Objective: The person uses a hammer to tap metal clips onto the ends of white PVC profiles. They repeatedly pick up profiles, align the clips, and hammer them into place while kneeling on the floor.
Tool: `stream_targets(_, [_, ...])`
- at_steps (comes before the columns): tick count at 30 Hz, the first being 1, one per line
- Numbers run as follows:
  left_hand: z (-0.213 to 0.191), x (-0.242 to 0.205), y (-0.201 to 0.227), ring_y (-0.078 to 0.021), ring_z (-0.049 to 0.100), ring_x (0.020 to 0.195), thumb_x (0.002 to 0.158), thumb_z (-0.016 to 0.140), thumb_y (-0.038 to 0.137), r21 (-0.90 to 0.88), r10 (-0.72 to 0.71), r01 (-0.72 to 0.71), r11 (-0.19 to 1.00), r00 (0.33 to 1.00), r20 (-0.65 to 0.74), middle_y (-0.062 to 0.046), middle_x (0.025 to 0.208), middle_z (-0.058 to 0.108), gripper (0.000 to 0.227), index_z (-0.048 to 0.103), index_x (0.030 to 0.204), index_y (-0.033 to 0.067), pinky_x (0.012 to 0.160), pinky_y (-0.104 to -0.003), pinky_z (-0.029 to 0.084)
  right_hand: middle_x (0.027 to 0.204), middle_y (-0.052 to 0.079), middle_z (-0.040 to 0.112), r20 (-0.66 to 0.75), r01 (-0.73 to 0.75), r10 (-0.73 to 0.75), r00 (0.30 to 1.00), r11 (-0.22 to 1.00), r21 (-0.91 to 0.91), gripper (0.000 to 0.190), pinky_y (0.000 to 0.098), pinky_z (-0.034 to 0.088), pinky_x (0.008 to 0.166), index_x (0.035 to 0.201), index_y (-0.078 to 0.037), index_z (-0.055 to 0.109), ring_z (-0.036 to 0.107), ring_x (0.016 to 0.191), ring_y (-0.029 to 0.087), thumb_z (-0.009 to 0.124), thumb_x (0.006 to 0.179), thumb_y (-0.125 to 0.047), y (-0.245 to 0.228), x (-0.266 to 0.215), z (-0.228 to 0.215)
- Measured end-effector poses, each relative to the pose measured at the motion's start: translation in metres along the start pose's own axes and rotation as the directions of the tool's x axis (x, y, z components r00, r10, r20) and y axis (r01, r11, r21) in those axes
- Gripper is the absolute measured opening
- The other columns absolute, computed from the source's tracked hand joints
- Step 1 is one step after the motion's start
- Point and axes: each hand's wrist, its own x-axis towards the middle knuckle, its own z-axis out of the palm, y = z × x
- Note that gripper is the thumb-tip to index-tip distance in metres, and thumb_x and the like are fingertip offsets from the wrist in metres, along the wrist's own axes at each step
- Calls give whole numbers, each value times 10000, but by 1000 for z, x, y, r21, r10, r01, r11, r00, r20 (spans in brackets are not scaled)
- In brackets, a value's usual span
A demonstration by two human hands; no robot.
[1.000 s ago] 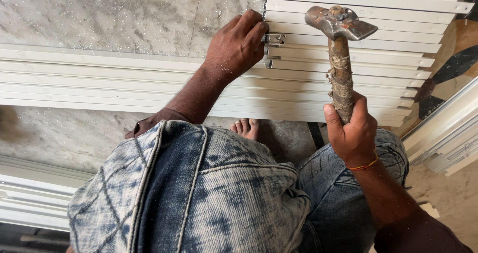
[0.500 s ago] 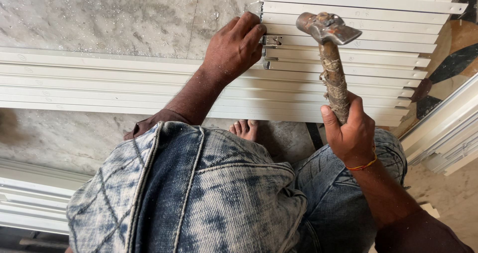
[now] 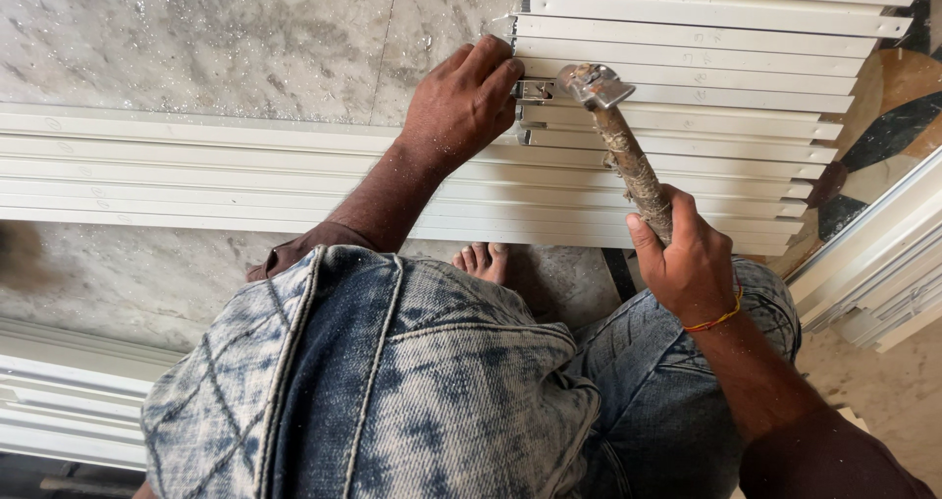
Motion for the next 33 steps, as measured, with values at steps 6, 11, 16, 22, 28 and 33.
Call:
stream_targets(6, [6, -4, -3, -221, 677, 986, 909, 783, 157, 10, 26, -26, 1000, 999, -27, -80, 1154, 595, 335, 613, 1185, 76, 784, -341, 627, 854, 149, 725, -88, 166, -157, 984, 979, 114, 358, 371, 613, 664, 1255, 32, 561, 751, 726, 271, 644, 1078, -268, 6, -10, -2])
stream_targets(11, [9, 2, -2, -171, 671, 960, 980, 782, 108, -2, 9, -9, 1000, 1000, 6, -54, 1142, 607, 254, 619, 1173, 79, 785, -306, 639, 838, 182, 727, -50, 168, -169, 984, 986, -6, 346, 387, 597, 593, 1214, 46, 619, 738, 685, 293, 652, 1047, -255, 6, 0, 0])
stream_targets(16, [-2, 3, 1, -212, 685, 981, 901, 801, 172, -36, -13, 14, 999, 999, 29, -80, 1128, 625, 315, 641, 1153, 70, 771, -320, 639, 870, 200, 725, -65, 37, -38, 997, 999, -15, 393, 402, 592, 646, 1234, 61, 606, 743, 744, 327, 677, 1039, -272, -4, -3, -16])
stream_targets(22, [-26, 6, 9, -191, 685, 1015, 898, 805, 190, -239, -138, 157, 958, 986, 96, -77, 1179, 647, 280, 674, 1124, 88, 815, -334, 638, 917, 201, 725, -107, -31, 37, 994, 998, 57, 440, 414, 582, 720, 1275, 65, 579, 746, 822, 338, 686, 1035, -288, -13, -2, -32])
stream_targets(28, [-18, 1, 18, -183, 662, 985, 879, 780, 117, -46, -2, 8, 999, 993, 117, -50, 1120, 626, 254, 677, 1110, 106, 808, -338, 624, 964, 175, 733, -100, -51, 58, 993, 996, 75, 431, 399, 588, 761, 1294, 45, 564, 753, 871, 318, 678, 1052, -293, -6, -2, -29])
stream_targets(33, [-13, -5, 19, -206, 663, 985, 858, 770, 115, -17, -17, 19, 1000, 995, 96, -59, 1112, 614, 263, 666, 1099, 92, 803, -358, 603, 965, 176, 735, -84, -71, 77, 993, 995, 74, 433, 407, 586, 766, 1293, 44, 565, 751, 864, 323, 673, 1053, -300, -4, -6, -24])
